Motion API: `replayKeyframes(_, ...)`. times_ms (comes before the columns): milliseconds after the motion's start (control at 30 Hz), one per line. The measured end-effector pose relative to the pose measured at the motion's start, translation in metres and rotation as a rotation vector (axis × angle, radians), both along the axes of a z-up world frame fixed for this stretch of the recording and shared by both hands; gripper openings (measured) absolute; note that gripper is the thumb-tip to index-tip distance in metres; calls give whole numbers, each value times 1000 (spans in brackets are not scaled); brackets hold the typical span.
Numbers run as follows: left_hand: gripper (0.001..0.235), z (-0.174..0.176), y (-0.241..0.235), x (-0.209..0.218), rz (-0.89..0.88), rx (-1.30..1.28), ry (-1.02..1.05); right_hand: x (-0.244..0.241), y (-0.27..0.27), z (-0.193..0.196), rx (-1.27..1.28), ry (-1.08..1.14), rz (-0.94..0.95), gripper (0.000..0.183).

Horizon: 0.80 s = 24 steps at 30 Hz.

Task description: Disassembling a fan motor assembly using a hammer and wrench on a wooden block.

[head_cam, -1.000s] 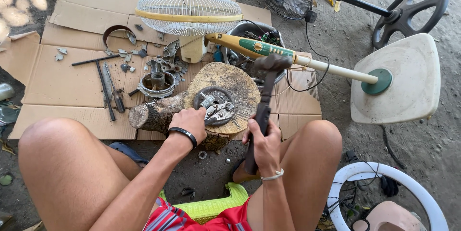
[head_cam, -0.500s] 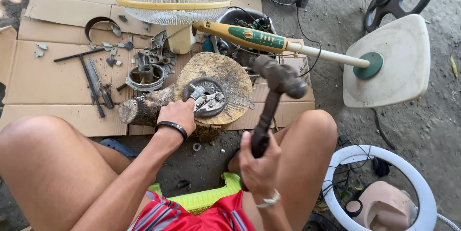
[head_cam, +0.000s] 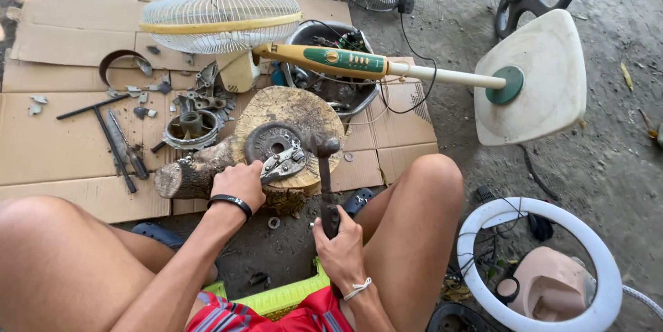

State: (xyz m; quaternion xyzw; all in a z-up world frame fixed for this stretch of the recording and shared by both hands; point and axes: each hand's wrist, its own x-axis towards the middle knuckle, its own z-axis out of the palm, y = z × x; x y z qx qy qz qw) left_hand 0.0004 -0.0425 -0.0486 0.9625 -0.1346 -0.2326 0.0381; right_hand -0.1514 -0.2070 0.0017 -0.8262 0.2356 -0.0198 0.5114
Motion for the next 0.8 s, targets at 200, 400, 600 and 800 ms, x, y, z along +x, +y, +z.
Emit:
replayKeyframes(200, 26, -5, 5, 0, 59, -45, 9, 2, -2, -8, 32, 121, -46, 9)
replayKeyframes(400, 24, 3, 10, 8, 98, -3, 17, 21, -1, -18, 144, 234, -118, 12)
replayKeyframes(600, 52, -14, 21, 14, 255, -164, 61, 35, 4, -60, 175, 198, -225, 20)
replayKeyframes(800, 32, -32, 5, 25, 375, -376, -50, 63, -2, -92, 148, 217, -219, 14)
